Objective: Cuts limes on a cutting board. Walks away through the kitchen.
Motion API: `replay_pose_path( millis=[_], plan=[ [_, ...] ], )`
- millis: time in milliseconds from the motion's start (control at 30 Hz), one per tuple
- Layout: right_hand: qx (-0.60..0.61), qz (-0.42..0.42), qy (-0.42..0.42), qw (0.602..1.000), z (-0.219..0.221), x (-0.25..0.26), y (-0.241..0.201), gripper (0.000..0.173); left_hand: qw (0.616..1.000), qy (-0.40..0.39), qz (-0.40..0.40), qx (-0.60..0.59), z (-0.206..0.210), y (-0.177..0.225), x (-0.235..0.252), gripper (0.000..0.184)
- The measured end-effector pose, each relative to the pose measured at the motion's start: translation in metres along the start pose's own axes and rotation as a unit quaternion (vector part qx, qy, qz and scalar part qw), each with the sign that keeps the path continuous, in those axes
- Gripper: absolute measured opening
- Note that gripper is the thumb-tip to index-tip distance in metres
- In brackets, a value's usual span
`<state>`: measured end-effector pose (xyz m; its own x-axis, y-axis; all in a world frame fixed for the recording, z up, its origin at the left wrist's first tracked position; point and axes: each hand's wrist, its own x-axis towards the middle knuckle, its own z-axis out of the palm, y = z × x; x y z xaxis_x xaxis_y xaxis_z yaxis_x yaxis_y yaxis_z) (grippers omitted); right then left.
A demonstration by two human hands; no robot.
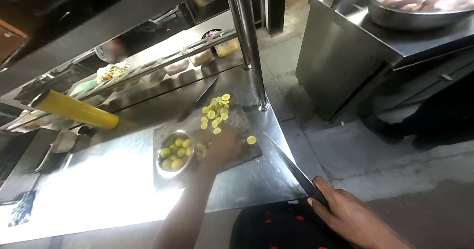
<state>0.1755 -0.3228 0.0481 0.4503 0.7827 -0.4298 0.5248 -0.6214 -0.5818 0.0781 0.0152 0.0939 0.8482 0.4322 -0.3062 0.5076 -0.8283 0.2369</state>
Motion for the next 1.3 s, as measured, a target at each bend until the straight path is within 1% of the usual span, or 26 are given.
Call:
replay_pose_path(
  millis=[33,100,133,233,433,600,667,767,867,900,933,967,1000,1067,1100,1167,1233,1267,1300],
  plan=[
    [0.006,0.000,0.004,1.000,-0.001,-0.002,-0.001,0.043,1.000,-0.021,-0.002,-0.008,0.005,0.008,0.007,0.039],
    [0.013,0.008,0.011,1.000,-0.003,-0.006,0.001,0.043,0.999,-0.037,-0.006,-0.008,0.011,0.020,0.018,0.040],
    [0.016,0.014,0.012,1.000,-0.003,-0.007,0.003,0.043,0.999,-0.040,-0.009,-0.007,0.012,0.023,0.022,0.039],
    [0.023,0.029,0.016,0.999,-0.001,-0.009,0.010,0.043,0.999,-0.047,-0.005,-0.013,0.013,0.027,0.026,0.026],
    [0.027,0.021,0.023,0.999,0.001,-0.012,0.012,0.044,0.998,-0.018,0.008,-0.058,0.012,0.025,0.023,0.023],
    [0.022,0.017,0.012,1.000,-0.001,-0.011,0.011,0.043,0.999,-0.014,-0.035,-0.034,0.005,0.021,0.017,0.025],
    [0.017,0.018,0.006,1.000,-0.002,-0.011,0.010,0.042,0.998,0.006,-0.062,-0.025,-0.006,0.013,0.010,0.025],
    [0.013,0.013,0.001,1.000,-0.005,-0.010,0.009,0.043,0.993,0.059,-0.097,-0.018,-0.031,-0.012,-0.014,0.025],
    [0.012,0.006,0.006,1.000,-0.003,-0.008,0.011,0.043,0.980,0.119,-0.124,-0.103,-0.059,-0.039,-0.052,0.018],
    [0.013,0.005,0.009,1.000,-0.002,-0.007,0.011,0.043,0.979,0.122,-0.139,-0.085,-0.065,-0.047,-0.064,0.019],
    [0.013,0.005,0.010,1.000,-0.001,-0.005,0.010,0.043,0.980,0.100,-0.170,-0.018,-0.069,-0.053,-0.071,0.022],
    [0.011,0.002,0.011,1.000,-0.001,-0.004,0.010,0.043,0.975,0.065,-0.208,0.047,-0.070,-0.056,-0.076,0.020],
    [0.007,-0.001,0.004,1.000,-0.001,-0.003,0.009,0.043,0.969,0.035,-0.230,0.085,-0.069,-0.061,-0.080,0.017],
    [0.006,-0.009,-0.014,1.000,-0.006,-0.001,0.005,0.044,0.961,-0.010,-0.248,0.120,-0.071,-0.064,-0.084,0.017],
    [0.007,-0.013,-0.015,1.000,-0.006,-0.001,0.004,0.043,0.962,-0.014,-0.245,0.120,-0.072,-0.063,-0.087,0.018],
    [0.007,-0.014,-0.017,1.000,-0.009,0.000,0.001,0.044,0.963,0.016,-0.250,0.099,-0.071,-0.059,-0.091,0.019],
    [0.007,-0.016,-0.013,1.000,-0.010,0.002,0.002,0.043,0.965,0.084,-0.239,0.068,-0.066,-0.053,-0.090,0.023],
    [0.009,-0.016,-0.012,1.000,-0.010,0.004,0.002,0.043,0.968,0.101,-0.221,0.056,-0.060,-0.050,-0.088,0.034],
    [0.011,-0.015,-0.012,1.000,-0.010,0.005,0.003,0.044,0.974,0.100,-0.198,0.044,-0.053,-0.045,-0.083,0.049]
  ],
)
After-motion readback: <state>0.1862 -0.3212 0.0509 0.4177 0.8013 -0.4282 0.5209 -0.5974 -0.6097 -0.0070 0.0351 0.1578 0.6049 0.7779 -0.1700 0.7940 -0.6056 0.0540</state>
